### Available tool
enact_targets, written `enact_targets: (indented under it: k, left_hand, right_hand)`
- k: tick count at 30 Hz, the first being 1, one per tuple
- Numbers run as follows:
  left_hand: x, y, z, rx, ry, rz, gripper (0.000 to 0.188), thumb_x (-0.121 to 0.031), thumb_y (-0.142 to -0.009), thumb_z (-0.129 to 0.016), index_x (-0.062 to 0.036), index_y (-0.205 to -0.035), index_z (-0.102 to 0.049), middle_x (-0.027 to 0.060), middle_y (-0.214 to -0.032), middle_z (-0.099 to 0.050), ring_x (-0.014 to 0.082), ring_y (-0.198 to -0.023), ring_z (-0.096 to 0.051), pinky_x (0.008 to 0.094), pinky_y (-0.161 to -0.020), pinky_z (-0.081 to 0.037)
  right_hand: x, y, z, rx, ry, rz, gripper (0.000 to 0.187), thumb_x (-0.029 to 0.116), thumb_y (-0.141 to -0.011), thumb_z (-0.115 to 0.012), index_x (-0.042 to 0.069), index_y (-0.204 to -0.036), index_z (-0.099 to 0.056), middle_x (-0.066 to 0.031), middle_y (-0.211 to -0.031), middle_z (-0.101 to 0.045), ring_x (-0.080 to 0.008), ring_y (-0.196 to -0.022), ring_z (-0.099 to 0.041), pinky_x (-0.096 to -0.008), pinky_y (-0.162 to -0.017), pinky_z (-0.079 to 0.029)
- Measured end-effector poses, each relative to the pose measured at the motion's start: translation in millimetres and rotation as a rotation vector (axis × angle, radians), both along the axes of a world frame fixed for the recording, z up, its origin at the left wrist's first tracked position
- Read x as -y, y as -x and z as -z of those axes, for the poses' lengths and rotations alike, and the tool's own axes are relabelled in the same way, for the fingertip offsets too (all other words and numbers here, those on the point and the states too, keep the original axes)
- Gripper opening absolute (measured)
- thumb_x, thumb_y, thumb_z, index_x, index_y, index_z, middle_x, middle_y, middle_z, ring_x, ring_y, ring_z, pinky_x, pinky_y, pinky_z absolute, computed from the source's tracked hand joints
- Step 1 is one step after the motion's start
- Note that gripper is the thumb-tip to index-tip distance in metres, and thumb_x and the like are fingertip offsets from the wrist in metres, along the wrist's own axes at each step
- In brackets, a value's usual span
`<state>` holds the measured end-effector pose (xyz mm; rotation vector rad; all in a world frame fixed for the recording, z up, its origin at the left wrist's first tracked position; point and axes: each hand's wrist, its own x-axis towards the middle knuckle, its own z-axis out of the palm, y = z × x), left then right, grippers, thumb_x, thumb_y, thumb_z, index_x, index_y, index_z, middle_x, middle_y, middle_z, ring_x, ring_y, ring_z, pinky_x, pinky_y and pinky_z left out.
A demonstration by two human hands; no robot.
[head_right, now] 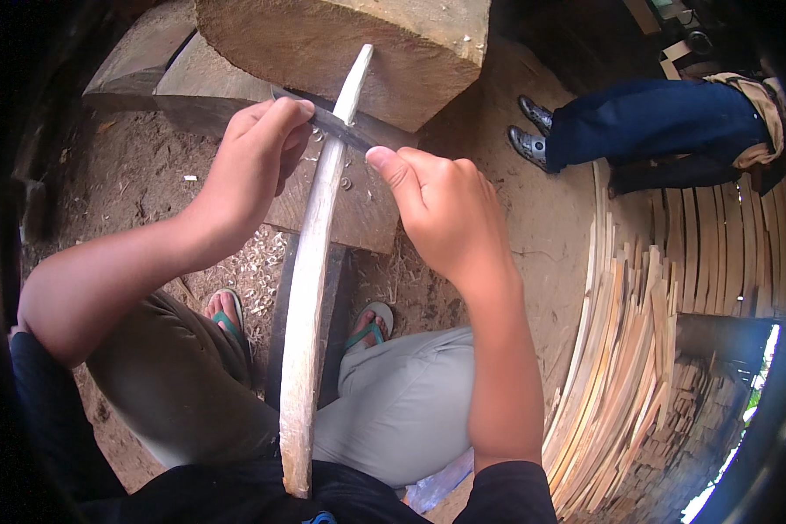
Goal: The person uses a knife to shave and smooth a long, thin piece of wood held between their legs. They repeatedly scrape the surface to remove thin shavings, occasionally pausing to inspect the wood.
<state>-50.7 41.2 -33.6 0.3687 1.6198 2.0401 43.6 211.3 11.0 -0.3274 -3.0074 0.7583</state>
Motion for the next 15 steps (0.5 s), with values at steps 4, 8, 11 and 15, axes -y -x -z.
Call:
enact_targets:
  k: [4, 8, 11, 15]
  left_hand:
    - [-1, -12, 6, 0.073, -0.042, 0.003, 0.031, -0.028, -0.098, -0.05, -0.0132, -0.071, -0.048, -0.0085, -0.061, -0.033, 0.0044, -0.052, -0.027, 0.0261, -0.049, -0.021]
    - [-5, 9, 8, -0.103, 0.021, -0.015, 0.029, -0.029, -0.098, -0.05, -0.0118, -0.074, -0.05, -0.0084, -0.061, -0.033, 0.0043, -0.052, -0.027, 0.0258, -0.049, -0.021]
    - [-4, 4, 4, -0.08, 0.062, -0.049, 0.037, -0.028, -0.096, -0.045, -0.0034, -0.07, -0.053, -0.0008, -0.063, -0.045, 0.0088, -0.058, -0.039, 0.0306, -0.055, -0.035]
    - [-2, 7, 4, -0.089, 0.064, 0.058, 0.038, -0.029, -0.096, -0.046, -0.0019, -0.071, -0.055, -0.0002, -0.064, -0.047, 0.0091, -0.058, -0.04, 0.0304, -0.055, -0.035]
  right_hand:
    - [-1, -11, 3, -0.002, 0.019, -0.016, 0.052, 0.043, -0.102, -0.05, 0.001, -0.076, -0.063, -0.0228, -0.061, -0.055, -0.0435, -0.06, -0.057, -0.0443, -0.055, -0.042]
    - [-4, 0, 3, -0.038, -0.006, -0.013, 0.052, 0.044, -0.102, -0.05, 0.001, -0.076, -0.063, -0.0224, -0.061, -0.054, -0.043, -0.059, -0.055, -0.0436, -0.055, -0.042]
    - [-7, 3, 3, -0.001, 0.011, -0.013, 0.053, 0.045, -0.101, -0.05, 0.0, -0.078, -0.064, -0.0217, -0.06, -0.053, -0.0419, -0.056, -0.052, -0.0423, -0.054, -0.041]
    - [-8, -4, 7, -0.034, 0.048, -0.01, 0.054, 0.046, -0.102, -0.049, -0.001, -0.078, -0.063, -0.0221, -0.061, -0.053, -0.041, -0.056, -0.051, -0.0425, -0.055, -0.041]
